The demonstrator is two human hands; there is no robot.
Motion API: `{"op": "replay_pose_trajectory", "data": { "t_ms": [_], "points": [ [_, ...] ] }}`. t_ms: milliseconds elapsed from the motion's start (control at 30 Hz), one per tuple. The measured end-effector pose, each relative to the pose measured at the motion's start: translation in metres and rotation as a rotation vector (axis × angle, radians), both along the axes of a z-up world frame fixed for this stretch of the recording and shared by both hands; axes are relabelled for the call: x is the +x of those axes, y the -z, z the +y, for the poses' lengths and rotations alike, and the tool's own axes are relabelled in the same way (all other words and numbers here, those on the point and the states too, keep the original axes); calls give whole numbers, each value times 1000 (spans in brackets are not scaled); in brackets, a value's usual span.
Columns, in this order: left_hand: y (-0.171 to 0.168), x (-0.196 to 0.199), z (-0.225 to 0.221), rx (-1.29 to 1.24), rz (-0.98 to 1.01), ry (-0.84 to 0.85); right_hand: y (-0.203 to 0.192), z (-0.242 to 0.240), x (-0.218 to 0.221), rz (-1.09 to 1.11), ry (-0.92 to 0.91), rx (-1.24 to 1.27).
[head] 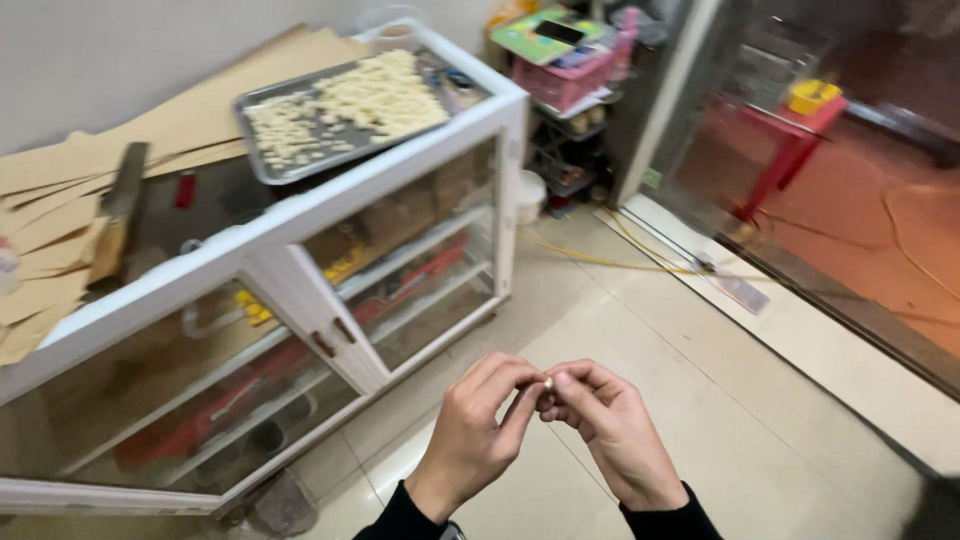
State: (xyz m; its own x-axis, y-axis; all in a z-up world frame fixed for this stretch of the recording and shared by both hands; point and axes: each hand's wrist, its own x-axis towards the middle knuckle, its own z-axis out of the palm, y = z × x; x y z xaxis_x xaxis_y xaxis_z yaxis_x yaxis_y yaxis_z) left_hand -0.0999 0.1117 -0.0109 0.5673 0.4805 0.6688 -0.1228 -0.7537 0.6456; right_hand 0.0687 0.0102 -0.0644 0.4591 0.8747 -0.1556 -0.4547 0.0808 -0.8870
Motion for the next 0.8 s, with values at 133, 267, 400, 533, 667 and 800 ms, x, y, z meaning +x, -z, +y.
{"op": "replay_pose_trajectory", "data": {
  "t_ms": [133, 267, 400, 533, 667, 800],
  "points": [
    [1, -55, 61, -1, 41, -62, 27, 79, -42, 13, -116, 84],
    [1, -115, 101, -77, 19, -153, 6, 142, -92, 59, -211, -14],
    [12, -161, 134, -61, -15, -292, 6, 194, -132, -131, -378, -49],
    [14, -188, 158, -74, -14, -410, 8, 239, -161, -53, -505, 46],
    [5, -200, 190, -139, -36, -451, 8, 282, -174, -31, -551, 23],
    [-2, -192, 235, -78, -24, -447, 9, 328, -168, -33, -525, 67]
  ]
}}
